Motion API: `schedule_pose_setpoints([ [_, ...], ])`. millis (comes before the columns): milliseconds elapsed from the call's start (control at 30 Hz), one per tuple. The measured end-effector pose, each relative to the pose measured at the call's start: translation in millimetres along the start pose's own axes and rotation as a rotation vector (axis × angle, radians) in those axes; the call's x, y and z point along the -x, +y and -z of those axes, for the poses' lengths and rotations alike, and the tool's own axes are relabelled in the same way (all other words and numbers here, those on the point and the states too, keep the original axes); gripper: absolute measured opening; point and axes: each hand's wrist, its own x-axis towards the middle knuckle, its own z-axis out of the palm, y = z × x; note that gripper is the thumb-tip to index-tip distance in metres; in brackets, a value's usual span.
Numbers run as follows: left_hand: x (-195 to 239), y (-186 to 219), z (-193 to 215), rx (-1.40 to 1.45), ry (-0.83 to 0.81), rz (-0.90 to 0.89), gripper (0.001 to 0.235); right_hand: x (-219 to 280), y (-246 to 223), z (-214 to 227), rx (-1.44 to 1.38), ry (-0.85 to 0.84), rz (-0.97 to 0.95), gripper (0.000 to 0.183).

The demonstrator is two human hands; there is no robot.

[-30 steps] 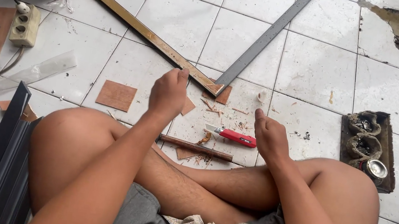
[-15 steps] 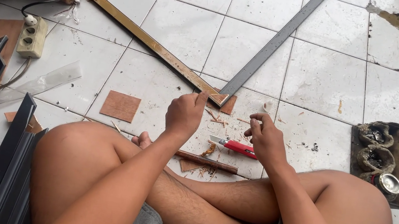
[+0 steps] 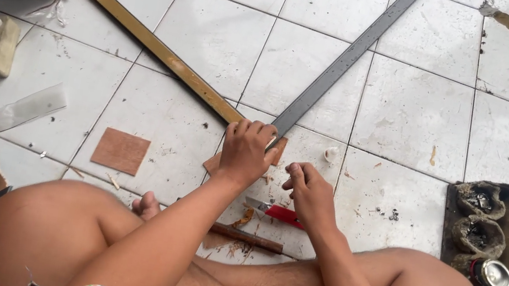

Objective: Reinforcing the corners of a picture frame by gluing and hammering small wooden blocks into the joints.

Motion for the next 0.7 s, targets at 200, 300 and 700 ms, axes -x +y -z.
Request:
schedule_pose_setpoints([
  [200, -26, -10, -31, -0.092, -0.075, 0.047, 0.049, -25, 7, -11, -0.142, -0.040, -0.038, 0.041],
  [300, -40, -7, -41, -0.053, -0.102, 0.081, 0.038, -39, 10, -19, -0.276, -0.034, -0.058, 0.040],
  [700, 3, 51, 50, 0.332, -0.157, 0.047, 0.030, -21, -43, 12, -1.299, -0.081, -0.130, 0.031],
])
